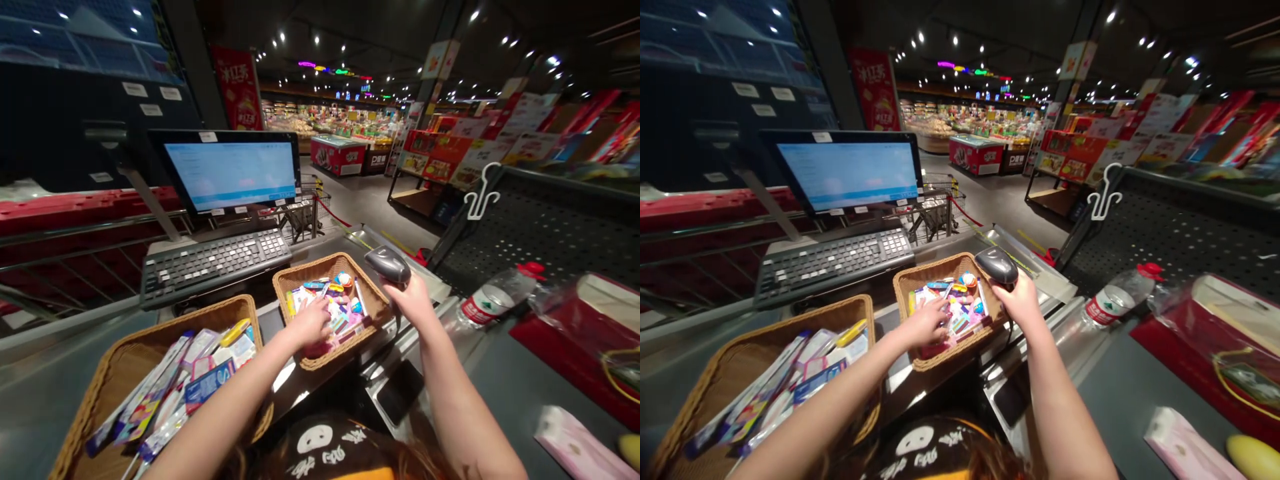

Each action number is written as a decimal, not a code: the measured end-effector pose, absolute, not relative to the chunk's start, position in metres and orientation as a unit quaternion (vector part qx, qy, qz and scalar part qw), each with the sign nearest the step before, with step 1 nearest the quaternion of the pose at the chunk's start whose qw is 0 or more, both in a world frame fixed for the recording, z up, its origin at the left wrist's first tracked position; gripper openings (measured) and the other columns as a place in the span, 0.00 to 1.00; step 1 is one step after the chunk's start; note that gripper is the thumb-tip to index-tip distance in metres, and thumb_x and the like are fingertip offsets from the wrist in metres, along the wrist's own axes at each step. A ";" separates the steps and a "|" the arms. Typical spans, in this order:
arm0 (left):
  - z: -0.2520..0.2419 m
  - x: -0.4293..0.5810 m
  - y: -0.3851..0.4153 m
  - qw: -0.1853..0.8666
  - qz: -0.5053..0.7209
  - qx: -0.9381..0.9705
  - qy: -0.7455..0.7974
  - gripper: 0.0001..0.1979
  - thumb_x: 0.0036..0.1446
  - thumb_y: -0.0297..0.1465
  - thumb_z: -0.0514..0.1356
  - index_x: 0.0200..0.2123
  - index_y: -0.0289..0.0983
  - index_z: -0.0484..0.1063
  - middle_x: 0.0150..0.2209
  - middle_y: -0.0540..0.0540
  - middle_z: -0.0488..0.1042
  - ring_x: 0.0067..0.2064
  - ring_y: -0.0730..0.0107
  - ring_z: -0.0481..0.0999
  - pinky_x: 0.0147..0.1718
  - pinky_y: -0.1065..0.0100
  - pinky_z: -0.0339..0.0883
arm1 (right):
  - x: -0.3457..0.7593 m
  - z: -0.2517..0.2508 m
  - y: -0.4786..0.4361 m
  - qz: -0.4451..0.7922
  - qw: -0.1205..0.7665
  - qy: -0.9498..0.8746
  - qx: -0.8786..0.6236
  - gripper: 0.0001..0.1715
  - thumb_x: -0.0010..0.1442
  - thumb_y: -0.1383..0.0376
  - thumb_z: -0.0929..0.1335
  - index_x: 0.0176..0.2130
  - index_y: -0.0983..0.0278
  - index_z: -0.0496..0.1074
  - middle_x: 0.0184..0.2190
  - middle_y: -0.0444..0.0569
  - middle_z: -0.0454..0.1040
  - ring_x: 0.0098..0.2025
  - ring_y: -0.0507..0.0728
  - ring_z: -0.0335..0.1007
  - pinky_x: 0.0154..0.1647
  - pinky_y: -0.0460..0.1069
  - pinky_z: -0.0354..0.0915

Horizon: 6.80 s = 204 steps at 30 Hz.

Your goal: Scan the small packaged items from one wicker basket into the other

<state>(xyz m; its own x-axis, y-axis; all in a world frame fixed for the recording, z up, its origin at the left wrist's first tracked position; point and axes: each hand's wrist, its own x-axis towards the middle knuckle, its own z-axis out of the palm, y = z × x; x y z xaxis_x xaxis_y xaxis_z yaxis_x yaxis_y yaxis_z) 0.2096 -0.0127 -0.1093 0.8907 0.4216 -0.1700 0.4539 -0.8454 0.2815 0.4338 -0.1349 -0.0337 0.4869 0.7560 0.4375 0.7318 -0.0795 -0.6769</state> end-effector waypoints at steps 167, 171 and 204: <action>-0.149 0.296 0.009 0.075 -0.013 0.997 0.021 0.39 0.43 0.25 0.67 0.60 0.45 0.64 0.70 0.35 0.47 0.69 0.42 0.47 0.61 0.34 0.44 | 0.445 -0.046 -0.141 0.036 0.407 -0.609 -0.680 0.11 0.51 0.65 0.69 0.37 0.63 0.73 0.38 0.51 0.76 0.42 0.61 0.73 0.57 0.61 0.63; -0.157 0.308 0.013 0.083 -0.031 0.996 -0.004 0.39 0.38 0.28 0.71 0.57 0.43 0.67 0.69 0.34 0.48 0.68 0.40 0.49 0.61 0.36 0.44 | 0.456 -0.049 -0.139 0.046 0.404 -0.609 -0.680 0.11 0.49 0.66 0.69 0.36 0.62 0.74 0.36 0.49 0.77 0.39 0.59 0.73 0.60 0.63 0.59; -0.081 0.158 0.021 0.121 0.261 0.921 0.264 0.08 0.56 0.30 0.58 0.38 0.42 0.76 0.63 0.45 0.64 0.68 0.56 0.52 0.66 0.45 0.43 | 0.419 -0.040 -0.112 0.057 0.400 -0.675 -0.618 0.07 0.52 0.63 0.69 0.34 0.62 0.73 0.34 0.49 0.76 0.38 0.60 0.72 0.55 0.60 0.63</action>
